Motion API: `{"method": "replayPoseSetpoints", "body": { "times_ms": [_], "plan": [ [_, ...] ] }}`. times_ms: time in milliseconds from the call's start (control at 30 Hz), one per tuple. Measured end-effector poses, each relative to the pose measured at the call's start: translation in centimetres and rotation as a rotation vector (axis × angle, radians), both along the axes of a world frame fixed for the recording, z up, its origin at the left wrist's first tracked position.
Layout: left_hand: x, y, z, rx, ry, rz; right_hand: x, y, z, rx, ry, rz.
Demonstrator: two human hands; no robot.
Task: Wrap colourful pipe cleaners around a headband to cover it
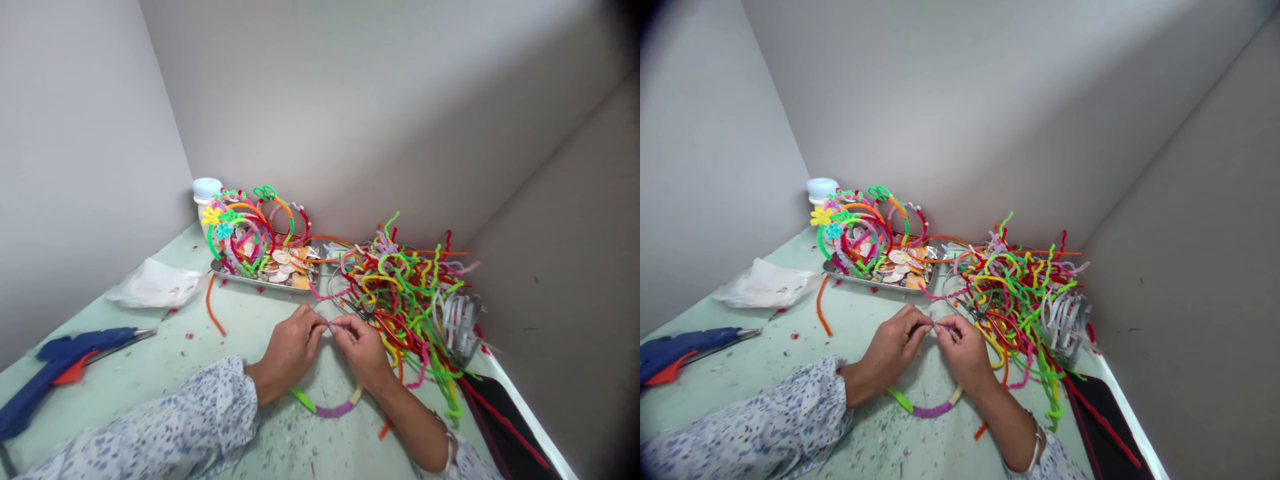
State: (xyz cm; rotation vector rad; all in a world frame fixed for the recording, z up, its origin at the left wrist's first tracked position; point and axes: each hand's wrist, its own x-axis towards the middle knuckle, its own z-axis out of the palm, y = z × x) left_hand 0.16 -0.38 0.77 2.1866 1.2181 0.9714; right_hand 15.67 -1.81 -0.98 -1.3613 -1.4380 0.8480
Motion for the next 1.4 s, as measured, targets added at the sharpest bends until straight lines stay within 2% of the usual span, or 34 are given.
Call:
{"method": "replayPoseSetpoints", "body": {
  "times_ms": [433,867,1400],
  "plan": [
    [0.04,0.29,-0.19,-0.037,-0.103,-0.014,0.07,0.01,-0.32,0.001,0.000,-0.016],
    [0.05,0.45,-0.53,0.002,-0.074,-0.008,-0.02,0.13,-0.27,0.001,0.009,-0.011],
    [-0.15,0.32,-0.16,0.036,-0.068,0.021,-0.01,0.17,-0.26,0.002,0.011,0.006]
  ]
}}
